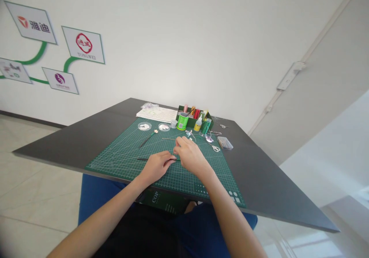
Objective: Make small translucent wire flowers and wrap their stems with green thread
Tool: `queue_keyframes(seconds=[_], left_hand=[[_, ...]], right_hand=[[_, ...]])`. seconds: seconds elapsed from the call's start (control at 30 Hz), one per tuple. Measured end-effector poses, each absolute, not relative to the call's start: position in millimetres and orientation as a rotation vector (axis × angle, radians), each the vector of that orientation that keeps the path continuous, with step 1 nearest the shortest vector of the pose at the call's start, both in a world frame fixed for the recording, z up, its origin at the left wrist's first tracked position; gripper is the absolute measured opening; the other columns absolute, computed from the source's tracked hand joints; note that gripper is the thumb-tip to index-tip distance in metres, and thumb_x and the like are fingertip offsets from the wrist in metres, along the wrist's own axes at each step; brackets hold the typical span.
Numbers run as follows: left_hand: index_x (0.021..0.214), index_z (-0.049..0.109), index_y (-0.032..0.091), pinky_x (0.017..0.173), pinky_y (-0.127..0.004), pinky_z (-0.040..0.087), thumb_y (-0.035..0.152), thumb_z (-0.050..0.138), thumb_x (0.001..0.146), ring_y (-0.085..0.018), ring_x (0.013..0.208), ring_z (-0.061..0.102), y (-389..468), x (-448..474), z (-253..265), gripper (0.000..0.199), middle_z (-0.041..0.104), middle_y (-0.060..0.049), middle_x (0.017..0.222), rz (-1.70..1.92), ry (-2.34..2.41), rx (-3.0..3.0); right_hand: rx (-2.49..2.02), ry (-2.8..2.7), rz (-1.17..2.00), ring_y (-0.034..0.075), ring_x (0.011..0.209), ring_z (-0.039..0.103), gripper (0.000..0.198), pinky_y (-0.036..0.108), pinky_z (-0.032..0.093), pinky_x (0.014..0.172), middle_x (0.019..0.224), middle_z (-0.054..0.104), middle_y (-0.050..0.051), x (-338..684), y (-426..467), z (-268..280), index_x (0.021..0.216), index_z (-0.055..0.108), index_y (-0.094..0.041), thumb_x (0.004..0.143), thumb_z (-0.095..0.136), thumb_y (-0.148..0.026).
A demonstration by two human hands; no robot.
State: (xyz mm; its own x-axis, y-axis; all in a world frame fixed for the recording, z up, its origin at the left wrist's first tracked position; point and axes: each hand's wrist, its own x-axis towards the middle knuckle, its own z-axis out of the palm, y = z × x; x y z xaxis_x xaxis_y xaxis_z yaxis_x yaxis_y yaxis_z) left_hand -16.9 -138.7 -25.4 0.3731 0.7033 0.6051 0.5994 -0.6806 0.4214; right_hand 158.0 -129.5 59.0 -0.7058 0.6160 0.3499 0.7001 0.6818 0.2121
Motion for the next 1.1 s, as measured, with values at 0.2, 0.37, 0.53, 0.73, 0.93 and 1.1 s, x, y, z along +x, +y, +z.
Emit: queue_keyframes(seconds=[0.2,0.37,0.53,0.73,0.93,1.1], left_hand=[[0.1,0.074,0.022,0.078,-0.025,0.051,0.02,0.061,0.096,-0.015,0.086,0.069,-139,-16,-25,0.014,0.074,0.0,0.095,1.235,1.167,2.453],[0.099,0.073,0.021,0.081,-0.027,0.052,0.02,0.061,0.096,-0.016,0.089,0.07,-141,-17,-25,0.013,0.074,-0.001,0.097,1.263,1.105,2.441],[0.098,0.071,0.021,0.081,-0.028,0.052,0.02,0.061,0.096,-0.017,0.089,0.07,-142,-18,-25,0.011,0.075,-0.002,0.097,1.272,1.033,2.453],[0.113,0.07,0.023,0.081,-0.026,0.051,0.021,0.058,0.098,-0.015,0.093,0.069,-141,-20,-28,0.019,0.074,-0.002,0.102,1.244,1.0,2.552],[0.113,0.073,0.025,0.078,-0.024,0.049,0.02,0.052,0.1,-0.014,0.089,0.067,-141,-21,-30,0.025,0.073,-0.002,0.099,1.191,0.886,2.691],[0.112,0.074,0.024,0.077,-0.025,0.049,0.023,0.049,0.102,-0.015,0.088,0.067,-142,-20,-27,0.027,0.073,-0.004,0.097,1.177,0.877,2.669]], right_hand=[[-1.077,-2.713,-0.335,0.02,0.088,0.05,0.024,0.032,0.037,0.077,0.096,0.058,0.008,163,-116,67,0.077,0.07,-0.015,0.092,0.054,-0.006],[-1.038,-2.774,-0.128,0.019,0.089,0.053,0.022,0.03,0.04,0.08,0.093,0.057,0.006,169,-100,67,0.077,0.073,-0.016,0.087,0.058,-0.004],[-0.936,-2.812,0.174,0.018,0.085,0.055,0.018,0.029,0.042,0.078,0.087,0.057,0.004,174,-86,64,0.075,0.075,-0.017,0.084,0.064,-0.005],[-0.861,-2.814,0.594,0.014,0.077,0.056,0.013,0.025,0.044,0.072,0.082,0.061,0.002,184,-71,57,0.077,0.076,-0.016,0.085,0.066,-0.012],[-0.749,-2.806,0.93,0.014,0.075,0.056,0.023,0.025,0.044,0.07,0.083,0.063,0.004,191,-64,49,0.078,0.075,-0.014,0.089,0.067,-0.032],[-0.741,-2.662,1.132,0.015,0.077,0.055,0.039,0.028,0.045,0.072,0.085,0.061,0.004,196,-67,37,0.08,0.073,-0.015,0.089,0.065,-0.052]])
